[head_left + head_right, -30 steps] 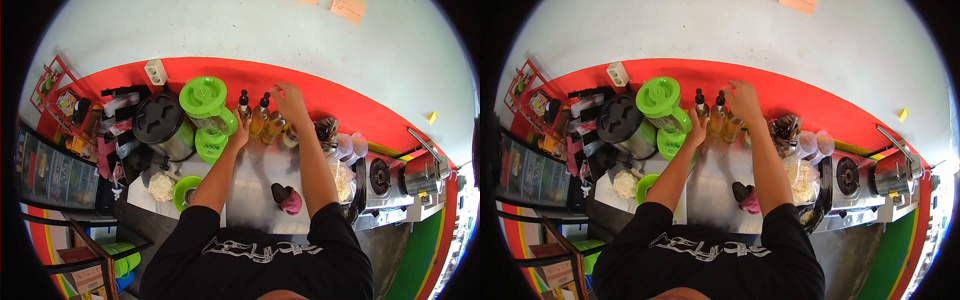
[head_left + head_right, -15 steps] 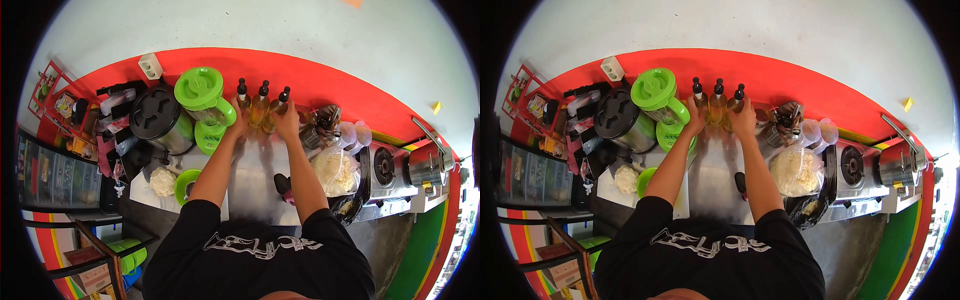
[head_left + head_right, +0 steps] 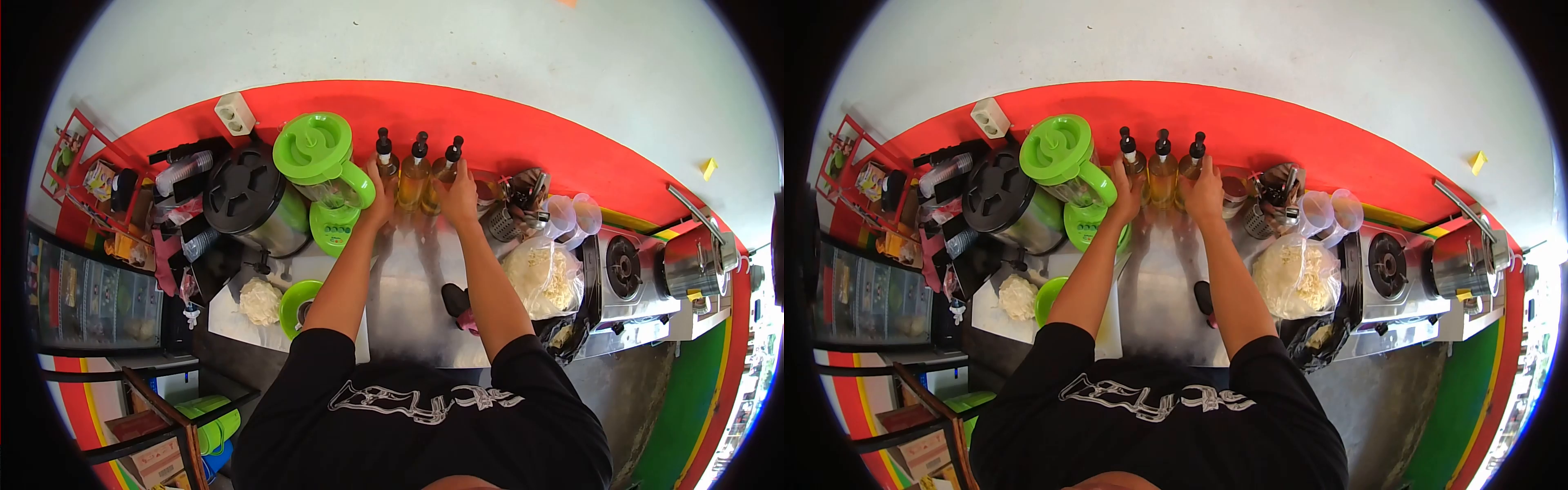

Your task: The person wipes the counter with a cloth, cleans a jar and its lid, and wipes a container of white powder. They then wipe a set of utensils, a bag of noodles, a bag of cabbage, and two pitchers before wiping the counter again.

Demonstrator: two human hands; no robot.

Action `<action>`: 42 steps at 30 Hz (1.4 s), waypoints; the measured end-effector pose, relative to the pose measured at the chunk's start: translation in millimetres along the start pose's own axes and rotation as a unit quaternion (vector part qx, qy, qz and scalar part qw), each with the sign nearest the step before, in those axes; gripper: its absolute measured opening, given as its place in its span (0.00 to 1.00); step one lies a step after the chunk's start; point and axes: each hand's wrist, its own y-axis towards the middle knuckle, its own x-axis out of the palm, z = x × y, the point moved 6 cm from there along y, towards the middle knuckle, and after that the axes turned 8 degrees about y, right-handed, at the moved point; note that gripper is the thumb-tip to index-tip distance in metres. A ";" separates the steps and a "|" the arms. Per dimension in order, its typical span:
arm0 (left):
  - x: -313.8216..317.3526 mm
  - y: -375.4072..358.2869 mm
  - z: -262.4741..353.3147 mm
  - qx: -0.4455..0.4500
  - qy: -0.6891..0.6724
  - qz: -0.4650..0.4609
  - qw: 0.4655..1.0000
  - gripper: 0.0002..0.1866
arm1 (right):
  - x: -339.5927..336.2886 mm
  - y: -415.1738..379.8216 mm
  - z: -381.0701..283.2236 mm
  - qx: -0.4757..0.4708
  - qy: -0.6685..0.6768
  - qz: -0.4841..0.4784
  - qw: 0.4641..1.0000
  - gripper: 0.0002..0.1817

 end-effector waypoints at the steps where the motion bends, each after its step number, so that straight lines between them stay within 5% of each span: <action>1: 1.5 -3.4 4.4 0.003 -0.001 -0.003 1.000 0.41 | -1.5 -0.9 -1.2 -0.003 0.001 -0.006 1.000 0.38; 5: -7.2 -35.7 25.2 -0.061 0.082 0.037 0.994 0.53 | -13.3 -20.2 9.8 -0.029 0.059 0.015 0.998 0.38; 8: 6.8 -63.7 20.0 -0.097 0.072 0.026 0.992 0.51 | -33.8 -45.5 32.4 -0.017 -0.011 0.110 0.994 0.38; 11: 29.8 -102.4 -1.0 -0.103 0.020 0.149 0.983 0.40 | -36.6 -61.9 60.6 0.038 -0.043 0.115 0.992 0.37; 13: 73.1 -123.0 -9.3 -0.197 -0.107 -0.098 0.970 0.36 | -25.0 -69.5 109.9 0.055 -0.034 0.108 0.992 0.37; 16: 112.6 -127.7 18.3 -0.170 -0.168 -0.228 0.944 0.35 | -8.8 -80.5 155.1 0.134 0.052 0.076 0.987 0.38; 18: 141.6 -126.6 23.6 -0.171 -0.177 -0.212 0.946 0.33 | 0.0 -88.0 176.7 0.200 0.128 0.052 0.970 0.40; 20: 164.8 -114.8 25.0 -0.167 -0.182 -0.204 0.947 0.30 | 2.9 -85.6 179.2 0.134 0.165 0.074 0.974 0.46; 23: 200.8 -110.2 12.7 -0.276 -0.292 -0.215 0.890 0.41 | 9.6 -78.4 189.9 0.140 0.212 0.082 0.964 0.50; 27: 243.0 -104.7 1.6 -0.279 -0.332 -0.244 0.868 0.43 | 15.3 -61.5 210.5 0.161 0.127 0.080 0.975 0.51; 29: 245.0 -99.7 -0.1 -0.294 -0.280 -0.164 0.899 0.43 | 5.2 -56.1 200.0 0.173 0.113 0.069 0.976 0.50; 33: 230.5 -92.3 27.4 -0.308 -0.382 -0.183 0.852 0.36 | 1.0 -56.0 201.2 0.114 0.119 0.095 0.982 0.48; 42: 185.8 -145.6 18.5 -0.336 -0.285 -0.151 0.885 0.34 | -3.9 -95.0 188.1 0.133 0.228 0.035 0.964 0.43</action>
